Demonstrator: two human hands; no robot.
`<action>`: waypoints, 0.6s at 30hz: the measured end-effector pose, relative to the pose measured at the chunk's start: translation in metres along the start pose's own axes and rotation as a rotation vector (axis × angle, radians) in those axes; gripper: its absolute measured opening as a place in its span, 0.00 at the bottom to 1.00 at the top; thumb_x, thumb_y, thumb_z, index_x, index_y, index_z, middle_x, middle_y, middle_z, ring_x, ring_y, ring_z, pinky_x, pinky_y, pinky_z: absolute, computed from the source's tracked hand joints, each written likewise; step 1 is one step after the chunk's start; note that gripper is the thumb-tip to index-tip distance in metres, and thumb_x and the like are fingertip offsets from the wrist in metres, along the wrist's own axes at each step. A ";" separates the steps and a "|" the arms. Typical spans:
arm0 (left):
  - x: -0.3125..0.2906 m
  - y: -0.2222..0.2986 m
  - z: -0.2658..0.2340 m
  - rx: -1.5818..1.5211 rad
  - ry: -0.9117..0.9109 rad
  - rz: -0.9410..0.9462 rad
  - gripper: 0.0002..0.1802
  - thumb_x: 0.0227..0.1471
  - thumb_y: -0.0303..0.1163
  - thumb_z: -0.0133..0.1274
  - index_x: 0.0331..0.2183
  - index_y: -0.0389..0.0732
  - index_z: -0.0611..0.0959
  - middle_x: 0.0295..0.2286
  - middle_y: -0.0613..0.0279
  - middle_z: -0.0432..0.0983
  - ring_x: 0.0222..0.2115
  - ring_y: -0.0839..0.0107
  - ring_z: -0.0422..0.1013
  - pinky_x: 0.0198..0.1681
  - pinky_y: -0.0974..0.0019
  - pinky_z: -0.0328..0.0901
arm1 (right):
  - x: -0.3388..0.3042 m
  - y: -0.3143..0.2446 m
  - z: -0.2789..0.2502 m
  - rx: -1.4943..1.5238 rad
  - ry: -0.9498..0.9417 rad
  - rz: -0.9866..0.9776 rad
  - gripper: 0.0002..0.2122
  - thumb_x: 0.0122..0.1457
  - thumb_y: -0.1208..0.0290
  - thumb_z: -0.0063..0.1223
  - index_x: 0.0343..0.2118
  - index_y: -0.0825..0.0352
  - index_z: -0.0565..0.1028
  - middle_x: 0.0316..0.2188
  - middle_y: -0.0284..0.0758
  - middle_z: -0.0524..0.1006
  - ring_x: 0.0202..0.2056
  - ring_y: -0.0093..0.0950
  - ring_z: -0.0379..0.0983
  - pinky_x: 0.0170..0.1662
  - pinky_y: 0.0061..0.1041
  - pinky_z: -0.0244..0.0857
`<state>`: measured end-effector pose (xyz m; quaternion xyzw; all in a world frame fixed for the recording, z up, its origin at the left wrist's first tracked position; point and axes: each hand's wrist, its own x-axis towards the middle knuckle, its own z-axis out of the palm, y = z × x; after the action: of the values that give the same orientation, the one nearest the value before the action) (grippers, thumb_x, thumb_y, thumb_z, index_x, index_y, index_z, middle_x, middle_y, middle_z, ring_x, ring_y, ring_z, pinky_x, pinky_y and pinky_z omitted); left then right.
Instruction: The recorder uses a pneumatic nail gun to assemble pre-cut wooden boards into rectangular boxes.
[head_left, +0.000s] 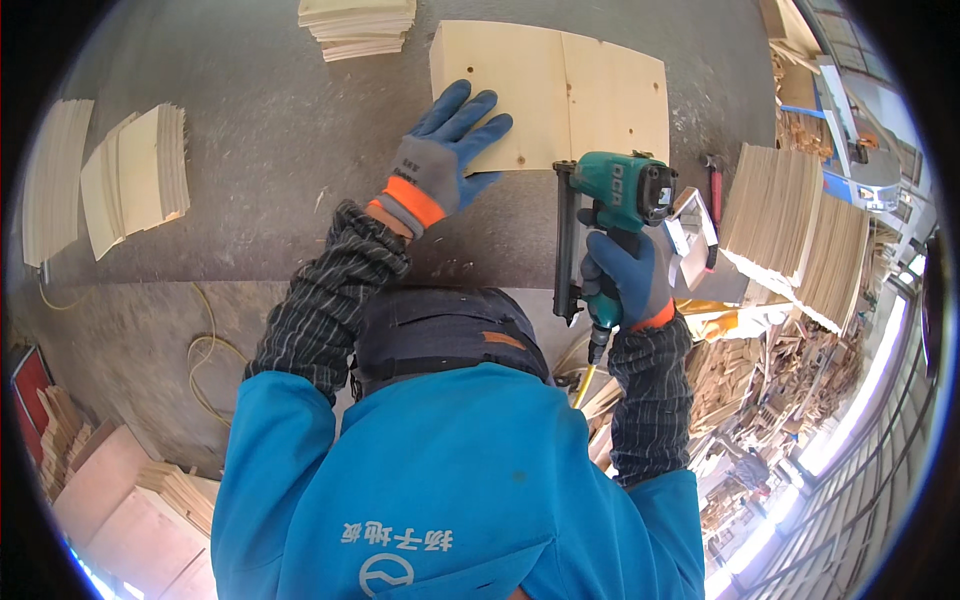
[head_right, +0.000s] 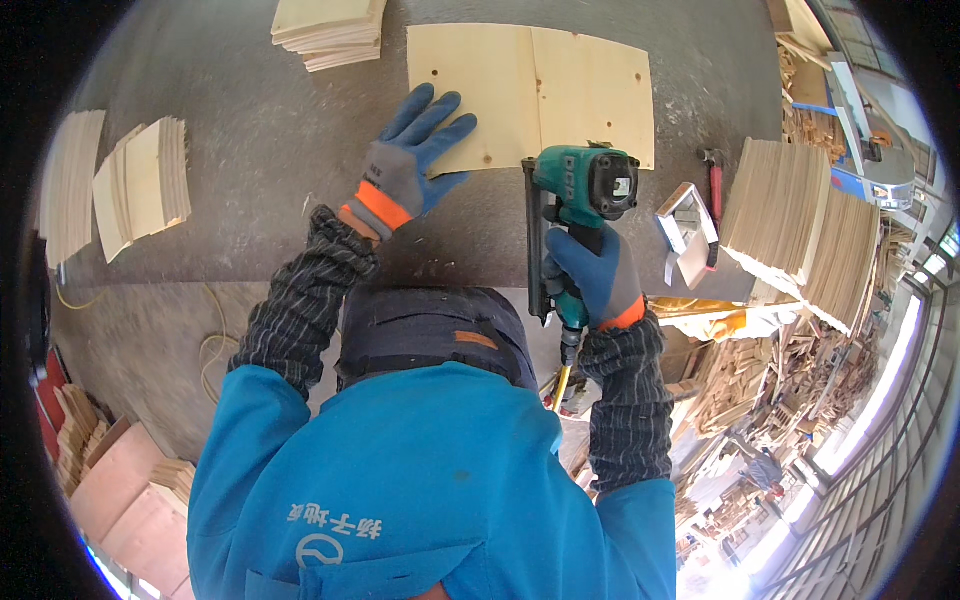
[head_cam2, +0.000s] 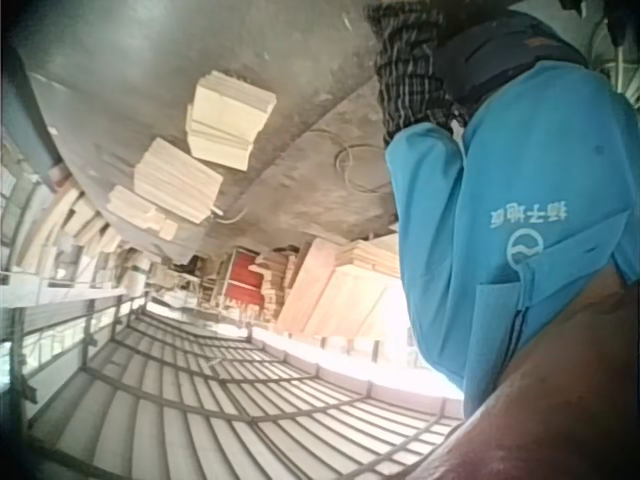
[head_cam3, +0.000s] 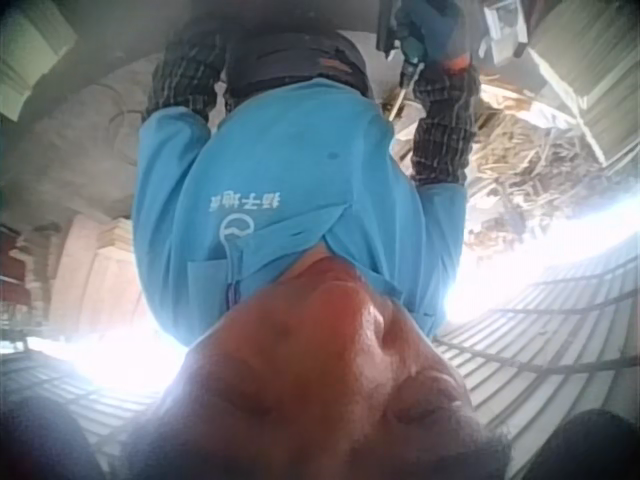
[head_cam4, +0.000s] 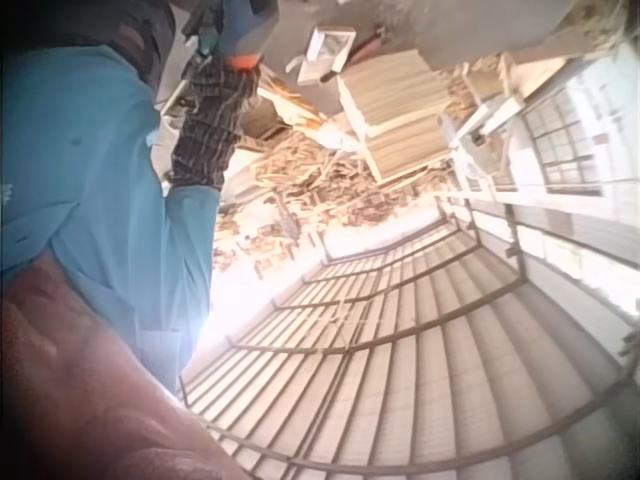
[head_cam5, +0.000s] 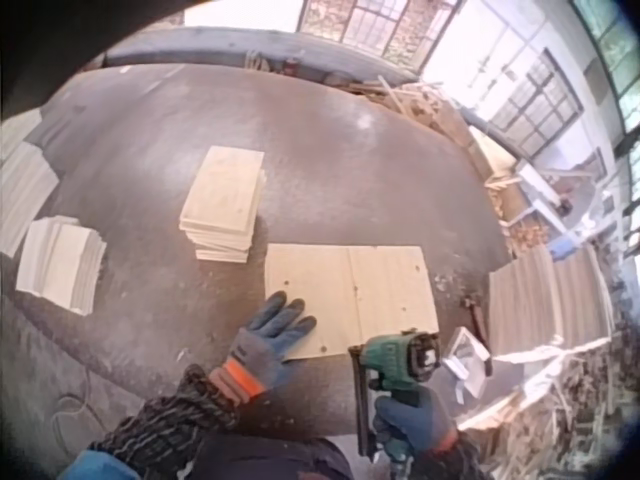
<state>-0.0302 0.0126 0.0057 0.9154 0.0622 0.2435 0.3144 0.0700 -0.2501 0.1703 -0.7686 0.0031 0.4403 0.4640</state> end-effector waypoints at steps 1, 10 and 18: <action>0.000 0.000 0.000 0.001 0.001 -0.003 0.38 0.47 0.38 0.75 0.61 0.55 0.83 0.67 0.56 0.70 0.70 0.45 0.60 0.70 0.44 0.65 | -0.001 -0.001 0.001 -0.002 -0.002 0.001 0.22 0.64 0.63 0.61 0.56 0.72 0.78 0.30 0.32 0.80 0.28 0.21 0.77 0.32 0.22 0.72; -0.001 -0.001 0.002 -0.019 -0.005 -0.011 0.40 0.46 0.38 0.75 0.62 0.56 0.81 0.68 0.57 0.68 0.71 0.45 0.58 0.71 0.44 0.65 | -0.003 -0.004 0.003 0.045 0.005 0.012 0.21 0.64 0.63 0.62 0.55 0.71 0.78 0.27 0.33 0.80 0.24 0.22 0.76 0.29 0.23 0.72; -0.003 -0.005 0.006 -0.027 0.029 0.011 0.41 0.45 0.38 0.75 0.62 0.56 0.82 0.68 0.57 0.69 0.70 0.44 0.59 0.69 0.44 0.67 | -0.021 -0.013 0.000 0.065 0.050 -0.033 0.20 0.65 0.64 0.62 0.56 0.69 0.79 0.25 0.31 0.78 0.23 0.21 0.74 0.28 0.22 0.68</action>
<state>-0.0295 0.0125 -0.0028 0.9077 0.0586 0.2595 0.3246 0.0626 -0.2514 0.1933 -0.7637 0.0165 0.4132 0.4958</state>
